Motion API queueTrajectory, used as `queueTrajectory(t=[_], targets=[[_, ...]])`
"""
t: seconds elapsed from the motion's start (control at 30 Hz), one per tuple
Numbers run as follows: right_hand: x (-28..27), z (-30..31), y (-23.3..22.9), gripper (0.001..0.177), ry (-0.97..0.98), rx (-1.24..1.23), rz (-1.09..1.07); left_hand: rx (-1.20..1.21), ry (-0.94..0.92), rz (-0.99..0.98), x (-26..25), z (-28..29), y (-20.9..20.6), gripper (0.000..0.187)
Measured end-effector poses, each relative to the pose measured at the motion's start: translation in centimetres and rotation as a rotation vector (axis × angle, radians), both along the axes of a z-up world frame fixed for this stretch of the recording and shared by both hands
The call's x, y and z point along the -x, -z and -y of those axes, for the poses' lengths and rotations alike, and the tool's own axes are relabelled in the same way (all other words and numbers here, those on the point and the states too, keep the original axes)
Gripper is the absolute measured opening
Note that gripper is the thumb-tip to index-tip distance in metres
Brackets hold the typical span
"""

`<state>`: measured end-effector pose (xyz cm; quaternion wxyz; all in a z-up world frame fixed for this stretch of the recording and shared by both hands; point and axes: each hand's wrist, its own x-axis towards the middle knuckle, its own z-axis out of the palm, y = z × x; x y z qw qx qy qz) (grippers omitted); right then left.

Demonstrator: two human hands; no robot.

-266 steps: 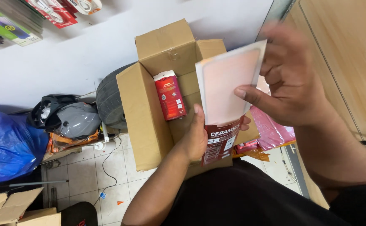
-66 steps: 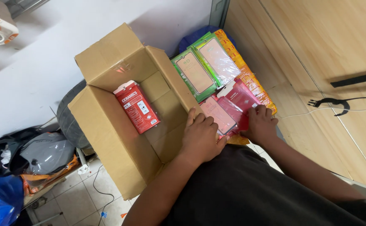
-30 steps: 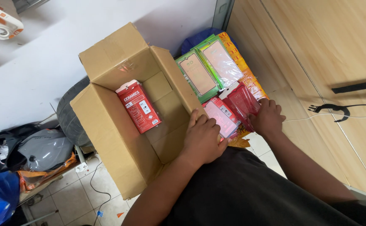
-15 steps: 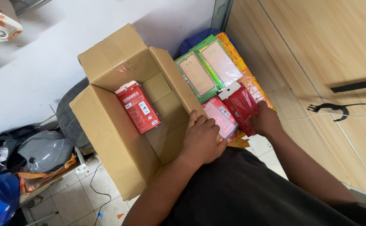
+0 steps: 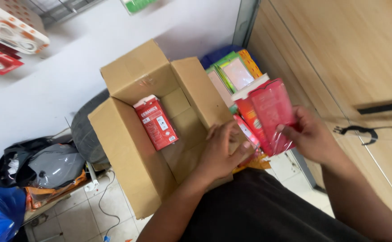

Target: Sorting and organizing screen protectors into a box in a store environment.

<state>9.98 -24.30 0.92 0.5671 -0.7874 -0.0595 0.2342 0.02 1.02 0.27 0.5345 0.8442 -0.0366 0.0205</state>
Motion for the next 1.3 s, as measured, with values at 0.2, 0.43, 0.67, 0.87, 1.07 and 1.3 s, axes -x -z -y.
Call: queueTrajectory(t=[0.2,0.43,0.67,0.87,1.07,1.3], targets=[[2.2,-6.9,-3.2,0.030,-0.350,-0.280,-0.135,1.443,-0.042,-0.301,-1.9,-3.5,-1.2,0.066],[2.7,-12.0,-7.9,0.028,-0.360,0.011,0.326,1.392,0.212,0.034,0.5,-7.1,-9.0,0.079],[1.4,-13.8,-11.6,0.019,-0.475,0.063,0.426,1.356,0.154,0.081,1.6,-8.6,-10.4,0.084],[-1.7,-14.2,-14.9,0.010,-0.751,-0.020,0.744,1.264,-0.047,0.050,0.7,-10.0,-7.5,0.088],[-3.7,-17.2,-17.9,0.012,-0.685,-0.240,0.879,1.202,0.096,-0.077,0.7,-8.7,-7.5,0.097],[-4.8,-17.6,-17.0,0.015,-0.480,-0.246,0.957,0.981,0.095,0.018,0.7,-9.9,-9.4,0.124]])
